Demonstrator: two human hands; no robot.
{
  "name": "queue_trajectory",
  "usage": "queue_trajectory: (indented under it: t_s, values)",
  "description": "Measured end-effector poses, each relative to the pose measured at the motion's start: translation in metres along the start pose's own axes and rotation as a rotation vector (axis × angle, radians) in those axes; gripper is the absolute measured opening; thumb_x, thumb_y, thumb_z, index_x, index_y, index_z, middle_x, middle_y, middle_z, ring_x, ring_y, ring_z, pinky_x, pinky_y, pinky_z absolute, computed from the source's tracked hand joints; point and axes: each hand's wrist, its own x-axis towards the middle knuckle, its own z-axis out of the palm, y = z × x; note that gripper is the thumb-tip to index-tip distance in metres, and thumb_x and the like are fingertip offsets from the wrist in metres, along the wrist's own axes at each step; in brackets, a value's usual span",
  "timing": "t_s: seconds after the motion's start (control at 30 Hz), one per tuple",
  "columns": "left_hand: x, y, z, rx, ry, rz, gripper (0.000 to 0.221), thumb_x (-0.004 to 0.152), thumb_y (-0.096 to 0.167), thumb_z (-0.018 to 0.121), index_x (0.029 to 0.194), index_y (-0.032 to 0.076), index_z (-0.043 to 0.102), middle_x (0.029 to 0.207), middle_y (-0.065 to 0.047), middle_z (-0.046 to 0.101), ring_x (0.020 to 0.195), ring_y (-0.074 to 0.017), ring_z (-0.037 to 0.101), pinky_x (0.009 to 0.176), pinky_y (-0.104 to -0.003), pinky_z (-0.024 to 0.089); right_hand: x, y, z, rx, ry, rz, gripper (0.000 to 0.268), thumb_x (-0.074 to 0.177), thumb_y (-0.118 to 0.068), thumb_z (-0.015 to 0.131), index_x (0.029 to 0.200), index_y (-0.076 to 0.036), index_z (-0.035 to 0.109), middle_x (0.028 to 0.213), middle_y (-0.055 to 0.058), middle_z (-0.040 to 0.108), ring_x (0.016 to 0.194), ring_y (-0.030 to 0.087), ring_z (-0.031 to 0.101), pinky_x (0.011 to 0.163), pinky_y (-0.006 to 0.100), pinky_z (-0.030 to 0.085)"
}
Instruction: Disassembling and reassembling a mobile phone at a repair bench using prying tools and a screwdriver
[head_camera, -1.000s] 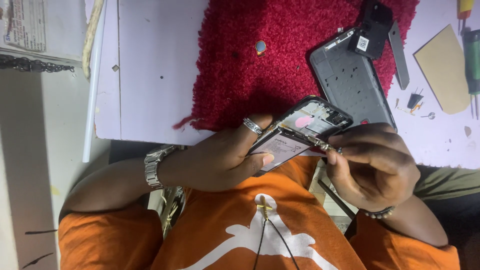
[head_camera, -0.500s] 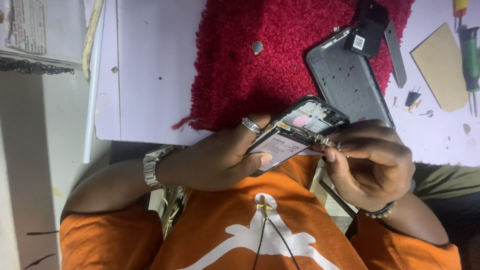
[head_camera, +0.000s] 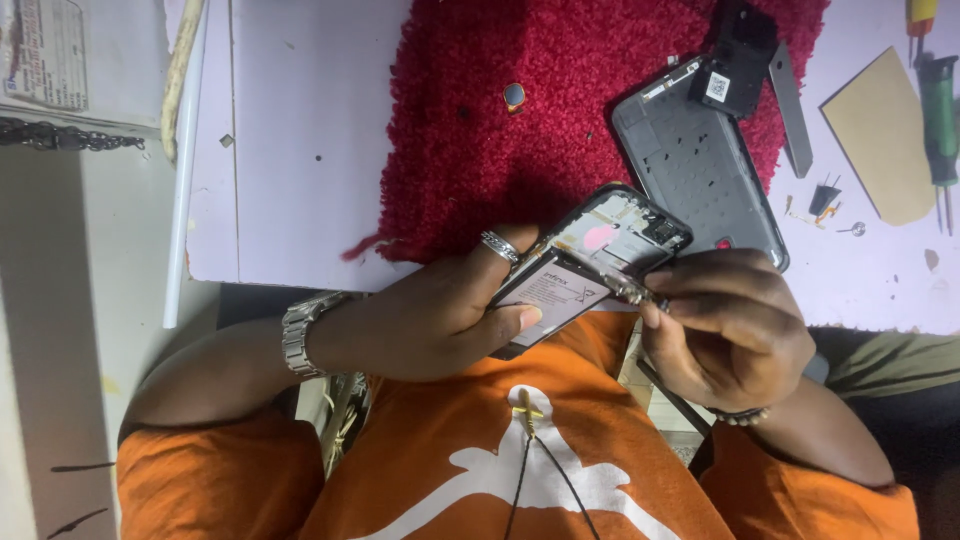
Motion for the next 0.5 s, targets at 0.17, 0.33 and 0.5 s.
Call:
queue_trajectory:
  t_s: [0.17,0.33,0.5]
  values:
    - [0.0,0.003,-0.001,-0.019,0.018,0.041,0.074,0.102,0.043,0.045,0.163,0.009,0.02,0.137,-0.011,0.063,0.113,-0.0238,0.068,0.094,-0.041,0.052,0.015,-0.012,0.011,0.023,0.078,0.127,0.028,0.098,0.01,0.075,0.113,0.001,0.053,0.106,0.017,0.065,0.095,0.025,0.071,0.078,0.029,0.063]
    - [-0.001,0.007,0.002,-0.05,0.092,-0.112,0.069,0.094,0.056,0.054,0.148,0.014,0.042,0.095,0.001,0.07,0.078,-0.0135,0.068,0.069,-0.035,0.056,0.011,-0.008,0.006,0.12,0.021,0.075,0.028,0.098,0.008,0.072,0.114,-0.001,0.051,0.104,0.014,0.066,0.095,0.023,0.072,0.085,0.031,0.07]
    - [-0.004,0.005,0.007,-0.051,0.191,0.111,0.029,0.109,0.037,0.05,0.122,0.011,0.052,0.078,0.003,0.051,0.066,-0.0109,0.048,0.062,-0.032,0.045,0.007,-0.017,0.007,-0.029,0.014,-0.029,0.028,0.096,0.003,0.077,0.11,-0.004,0.054,0.1,0.016,0.066,0.089,0.022,0.077,0.079,0.031,0.064]
